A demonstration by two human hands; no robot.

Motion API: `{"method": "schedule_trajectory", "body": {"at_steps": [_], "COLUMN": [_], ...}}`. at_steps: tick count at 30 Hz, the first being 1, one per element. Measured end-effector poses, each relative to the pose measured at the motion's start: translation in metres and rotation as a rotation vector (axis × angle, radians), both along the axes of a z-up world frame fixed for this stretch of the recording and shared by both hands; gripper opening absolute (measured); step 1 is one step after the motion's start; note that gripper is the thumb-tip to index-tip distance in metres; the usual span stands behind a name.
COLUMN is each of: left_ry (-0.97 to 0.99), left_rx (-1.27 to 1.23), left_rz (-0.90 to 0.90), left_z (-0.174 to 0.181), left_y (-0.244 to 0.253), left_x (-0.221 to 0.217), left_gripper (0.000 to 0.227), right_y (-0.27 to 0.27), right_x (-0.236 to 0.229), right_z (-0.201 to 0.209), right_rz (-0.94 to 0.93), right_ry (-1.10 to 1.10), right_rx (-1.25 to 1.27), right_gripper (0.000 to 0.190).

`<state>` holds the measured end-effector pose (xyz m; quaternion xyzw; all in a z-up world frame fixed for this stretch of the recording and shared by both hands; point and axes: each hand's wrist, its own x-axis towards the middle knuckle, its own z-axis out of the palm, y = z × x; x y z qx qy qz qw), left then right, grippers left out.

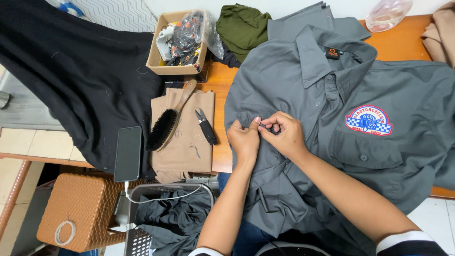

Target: The person uses a pair of snips to trim loose threads from a grey shirt and a grey jacket, handling the garments by hand to work on the collar area and around an embroidered patch.

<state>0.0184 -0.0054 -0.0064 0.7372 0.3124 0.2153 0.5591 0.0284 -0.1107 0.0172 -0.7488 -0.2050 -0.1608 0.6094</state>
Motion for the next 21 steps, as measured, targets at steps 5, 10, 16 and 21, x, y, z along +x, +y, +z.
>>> {"method": "schedule_trajectory", "body": {"at_steps": [5,10,16,21], "left_ry": [-0.1,-0.164,-0.155,-0.123], "left_rx": [-0.396,-0.578,-0.638,-0.427], "left_rz": [-0.077,-0.147,-0.243,-0.201], "left_z": [0.017,-0.012,-0.003,-0.007], "left_y": [-0.002,0.009,0.01,0.009], "left_x": [0.0,0.004,0.003,-0.004], "left_gripper": [0.013,0.014,0.011,0.01], "right_y": [0.001,0.0,-0.001,-0.002], "right_x": [0.0,0.002,0.003,0.006], "right_z": [0.002,-0.003,-0.003,-0.012], "right_rz": [0.024,0.09,0.125,0.107], "right_ry": [0.041,0.107,0.122,0.097], "right_rx": [0.027,0.07,0.058,-0.005], "right_gripper": [0.012,0.014,0.013,0.013]}}
